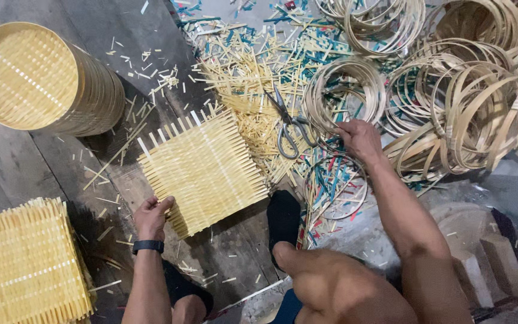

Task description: The person sits on the floor and repeatedly assembles round bamboo trays by placing a circular frame over a square woven mat, pressing it into shape, and trimming the excess mat with shears. The finished trays are stacked nearby.

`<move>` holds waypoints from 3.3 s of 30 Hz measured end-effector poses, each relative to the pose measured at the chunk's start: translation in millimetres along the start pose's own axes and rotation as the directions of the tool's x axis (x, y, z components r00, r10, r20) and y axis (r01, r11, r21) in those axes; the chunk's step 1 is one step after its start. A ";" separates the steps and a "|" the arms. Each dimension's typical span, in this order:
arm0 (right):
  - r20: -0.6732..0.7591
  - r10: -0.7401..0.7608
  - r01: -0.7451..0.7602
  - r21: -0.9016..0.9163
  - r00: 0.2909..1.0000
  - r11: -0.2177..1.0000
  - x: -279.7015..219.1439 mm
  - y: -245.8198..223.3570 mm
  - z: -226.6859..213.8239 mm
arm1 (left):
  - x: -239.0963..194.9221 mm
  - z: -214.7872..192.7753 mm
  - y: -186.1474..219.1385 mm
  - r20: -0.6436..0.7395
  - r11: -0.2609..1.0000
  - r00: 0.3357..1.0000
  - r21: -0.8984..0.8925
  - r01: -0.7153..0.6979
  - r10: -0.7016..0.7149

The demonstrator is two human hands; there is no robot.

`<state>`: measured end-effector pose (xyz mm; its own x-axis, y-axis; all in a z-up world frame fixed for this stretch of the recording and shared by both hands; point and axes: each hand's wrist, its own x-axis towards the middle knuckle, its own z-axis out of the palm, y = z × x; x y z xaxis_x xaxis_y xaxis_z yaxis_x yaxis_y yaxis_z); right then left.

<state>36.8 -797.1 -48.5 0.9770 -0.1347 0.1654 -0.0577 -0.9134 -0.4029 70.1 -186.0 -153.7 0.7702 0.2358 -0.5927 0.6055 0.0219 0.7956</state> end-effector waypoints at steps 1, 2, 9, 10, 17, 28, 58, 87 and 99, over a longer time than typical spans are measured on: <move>-0.011 -0.015 0.015 0.014 1.000 1.000 0.9 -0.9 0.0 | -3.6 1.9 3.9 -0.013 1.000 1.000 -0.005 0.003 -0.003; -0.036 -0.025 0.024 -0.019 0.999 1.000 1.8 -2.6 -0.3 | -8.3 3.5 10.2 -0.038 0.998 0.999 0.056 0.016 -0.014; -0.086 -0.227 0.223 -0.055 0.970 0.973 12.7 -66.0 -25.0 | -77.5 43.9 99.5 -0.139 0.522 0.749 0.797 -0.304 0.648; -0.101 -0.291 0.290 -0.031 0.951 0.957 13.8 -86.3 -27.7 | -91.0 57.3 114.9 -0.039 0.292 0.556 0.880 -0.375 0.830; -0.065 -0.697 0.657 0.406 0.714 0.635 3.7 -254.7 -48.7 | -165.6 154.7 191.3 0.384 0.779 0.854 -0.625 -0.038 0.350; -0.159 -0.709 0.708 0.365 0.687 0.604 38.9 -285.2 -54.8 | -186.6 111.4 191.3 0.560 0.915 0.826 -0.299 0.271 -0.062; 0.592 -0.071 -0.589 0.770 0.803 -0.244 31.1 -226.3 -5.4 | -143.0 66.8 181.7 0.371 0.586 0.898 -0.791 0.174 0.235; 0.668 -0.171 -0.635 0.743 0.724 0.213 35.3 -268.6 -34.2 | -132.7 39.6 169.2 0.378 0.613 0.903 -0.769 0.182 0.206; 0.522 0.187 -0.418 0.370 0.832 0.830 62.9 -277.9 -2.2 | -85.6 47.0 81.4 -0.261 0.915 0.877 0.112 -0.389 0.404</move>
<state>113.8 -552.5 75.8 0.9096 -0.0822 -0.4073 -0.3803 -0.5594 -0.7364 62.9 -250.1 -44.1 0.8677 0.4688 -0.1652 0.2770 -0.1801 0.9438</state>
